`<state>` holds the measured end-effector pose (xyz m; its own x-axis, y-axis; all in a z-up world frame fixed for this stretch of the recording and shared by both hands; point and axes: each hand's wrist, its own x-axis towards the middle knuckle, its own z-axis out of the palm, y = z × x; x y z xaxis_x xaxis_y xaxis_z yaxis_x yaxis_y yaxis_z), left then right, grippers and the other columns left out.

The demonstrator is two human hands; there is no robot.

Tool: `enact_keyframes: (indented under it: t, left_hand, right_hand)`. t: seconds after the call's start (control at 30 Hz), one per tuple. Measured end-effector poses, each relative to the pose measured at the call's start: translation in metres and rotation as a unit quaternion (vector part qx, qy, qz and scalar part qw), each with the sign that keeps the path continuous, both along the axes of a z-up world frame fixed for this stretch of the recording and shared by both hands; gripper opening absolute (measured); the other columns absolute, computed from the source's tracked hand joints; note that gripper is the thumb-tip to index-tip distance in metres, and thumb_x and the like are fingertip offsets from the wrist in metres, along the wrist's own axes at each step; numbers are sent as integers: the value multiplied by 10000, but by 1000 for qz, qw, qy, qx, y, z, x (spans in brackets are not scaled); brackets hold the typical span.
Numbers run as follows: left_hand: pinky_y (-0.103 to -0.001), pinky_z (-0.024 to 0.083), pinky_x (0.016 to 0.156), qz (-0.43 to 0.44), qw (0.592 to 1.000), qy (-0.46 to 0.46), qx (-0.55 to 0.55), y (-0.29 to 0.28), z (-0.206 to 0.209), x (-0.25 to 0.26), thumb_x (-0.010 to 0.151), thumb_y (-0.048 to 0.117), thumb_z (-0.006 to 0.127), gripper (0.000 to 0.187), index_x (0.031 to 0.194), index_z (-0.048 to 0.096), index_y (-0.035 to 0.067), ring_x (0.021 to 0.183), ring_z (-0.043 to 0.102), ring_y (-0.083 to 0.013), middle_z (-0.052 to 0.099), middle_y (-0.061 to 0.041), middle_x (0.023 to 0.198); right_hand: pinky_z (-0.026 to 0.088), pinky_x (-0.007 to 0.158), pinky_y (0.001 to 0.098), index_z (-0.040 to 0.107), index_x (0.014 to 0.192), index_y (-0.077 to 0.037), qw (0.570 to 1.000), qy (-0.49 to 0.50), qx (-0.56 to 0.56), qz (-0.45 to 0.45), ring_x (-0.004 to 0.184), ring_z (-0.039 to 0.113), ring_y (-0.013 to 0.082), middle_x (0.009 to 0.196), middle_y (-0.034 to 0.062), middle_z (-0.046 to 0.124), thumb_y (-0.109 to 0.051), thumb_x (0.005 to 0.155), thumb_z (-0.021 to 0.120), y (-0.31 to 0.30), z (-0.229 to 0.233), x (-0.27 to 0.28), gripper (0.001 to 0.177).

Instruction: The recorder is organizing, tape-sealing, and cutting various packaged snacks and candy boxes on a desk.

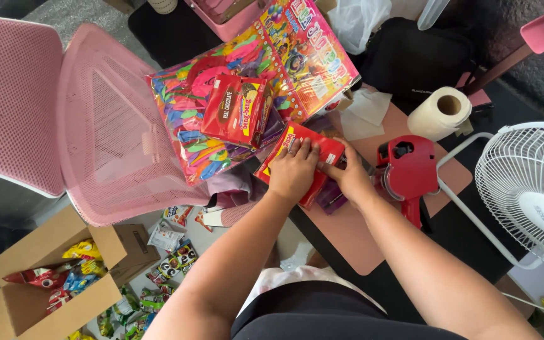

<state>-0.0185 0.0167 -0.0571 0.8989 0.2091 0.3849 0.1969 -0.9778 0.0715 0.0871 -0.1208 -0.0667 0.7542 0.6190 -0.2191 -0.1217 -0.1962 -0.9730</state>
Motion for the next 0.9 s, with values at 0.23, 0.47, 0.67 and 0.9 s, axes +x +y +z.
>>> enact_keyframes:
  t: [0.23,0.47,0.67,0.9]
  left_hand:
    - [-499,507,1060,16,1000,5,4,-10,32,7,896,219,597,267,1118,691,103,1235,669,-291,697,-109,1288]
    - [-480,536,939,20,1000,4,-23,-6,17,10,849,208,661,372,1196,687,76,1053,681,-297,668,-112,1131]
    - [-454,567,840,72,994,77,-17,-8,44,22,838,207,664,403,1229,680,110,998,702,-290,677,-100,1105]
    - [-502,572,800,136,968,73,-198,14,66,34,889,295,656,429,1260,663,79,984,691,-401,661,-162,1278]
  right_hand:
    - [508,1038,364,490,1451,-142,999,-8,34,-3,1265,578,223,1437,119,562,-126,803,808,-3,-16,-6,722]
    - [534,994,364,471,1454,-134,1000,-8,10,-16,1208,606,223,1375,122,552,-135,813,814,-3,-6,-10,727]
    - [525,1013,353,465,1431,-105,999,-6,30,-15,1226,618,214,1365,99,577,-94,785,828,-5,-13,-12,741]
    - [492,1067,328,449,1500,-87,991,46,122,19,1273,593,196,1417,110,597,-37,827,801,6,-17,41,762]
